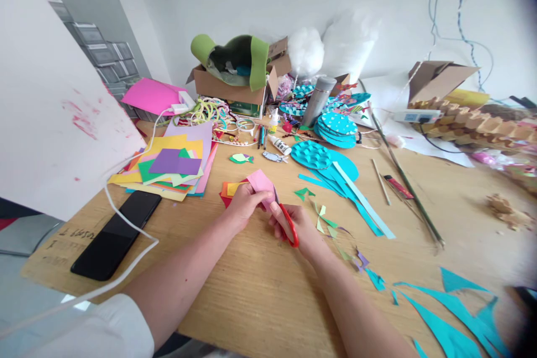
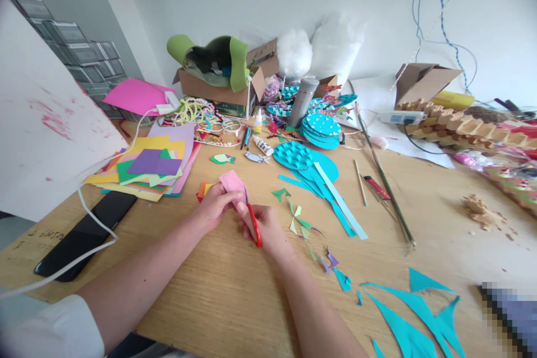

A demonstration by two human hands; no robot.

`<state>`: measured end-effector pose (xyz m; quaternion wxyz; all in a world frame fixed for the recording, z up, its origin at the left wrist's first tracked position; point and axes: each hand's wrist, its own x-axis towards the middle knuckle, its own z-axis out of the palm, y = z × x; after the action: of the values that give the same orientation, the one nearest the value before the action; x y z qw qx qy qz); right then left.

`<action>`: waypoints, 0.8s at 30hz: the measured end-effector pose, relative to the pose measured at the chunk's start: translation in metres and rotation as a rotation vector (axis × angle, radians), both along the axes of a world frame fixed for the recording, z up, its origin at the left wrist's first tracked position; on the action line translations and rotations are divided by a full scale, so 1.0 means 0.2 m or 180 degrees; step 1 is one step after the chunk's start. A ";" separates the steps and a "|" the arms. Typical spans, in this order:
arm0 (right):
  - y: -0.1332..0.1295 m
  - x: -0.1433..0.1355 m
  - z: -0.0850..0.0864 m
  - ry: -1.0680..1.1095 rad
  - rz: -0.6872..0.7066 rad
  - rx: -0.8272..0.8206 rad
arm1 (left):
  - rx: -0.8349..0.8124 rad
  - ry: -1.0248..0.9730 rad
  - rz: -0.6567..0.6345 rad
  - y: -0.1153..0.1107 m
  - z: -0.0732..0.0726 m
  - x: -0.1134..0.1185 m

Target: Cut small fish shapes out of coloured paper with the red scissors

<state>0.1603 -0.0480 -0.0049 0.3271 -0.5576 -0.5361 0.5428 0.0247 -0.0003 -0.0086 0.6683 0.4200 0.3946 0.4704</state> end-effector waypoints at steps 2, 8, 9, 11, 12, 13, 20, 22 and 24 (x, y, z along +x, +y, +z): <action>0.00 0.00 0.00 -0.0004 -0.0005 0.0009 | -0.0012 -0.0016 -0.0016 0.00 -0.01 0.00; 0.00 0.00 0.00 -0.0055 -0.0031 0.0026 | -0.0073 -0.0084 0.0041 0.01 -0.01 0.00; 0.00 0.00 0.00 -0.0050 -0.0032 0.0024 | -0.0082 -0.0105 0.0056 0.01 -0.01 0.00; 0.00 0.00 0.00 -0.0038 -0.0018 0.0008 | -0.0090 -0.0142 0.0085 0.01 -0.01 0.00; 0.00 0.00 0.00 -0.0033 -0.0011 0.0002 | -0.0092 -0.0150 0.0093 0.01 -0.01 0.00; 0.00 0.00 0.00 -0.0027 -0.0008 -0.0001 | -0.0096 -0.0154 0.0100 0.01 -0.01 0.00; -0.01 0.00 0.00 -0.0014 0.0055 -0.0002 | -0.0100 -0.0126 0.0002 0.00 0.01 0.00; -0.01 0.00 0.00 -0.0003 0.0064 0.0006 | -0.0088 -0.0124 -0.0018 0.00 0.01 0.00; -0.01 0.00 0.00 0.0012 0.0054 0.0021 | -0.0082 -0.0136 -0.0019 0.00 0.01 0.00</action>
<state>0.1598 -0.0491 -0.0043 0.3253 -0.5510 -0.5420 0.5448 0.0245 -0.0003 -0.0064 0.6834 0.4025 0.3849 0.4721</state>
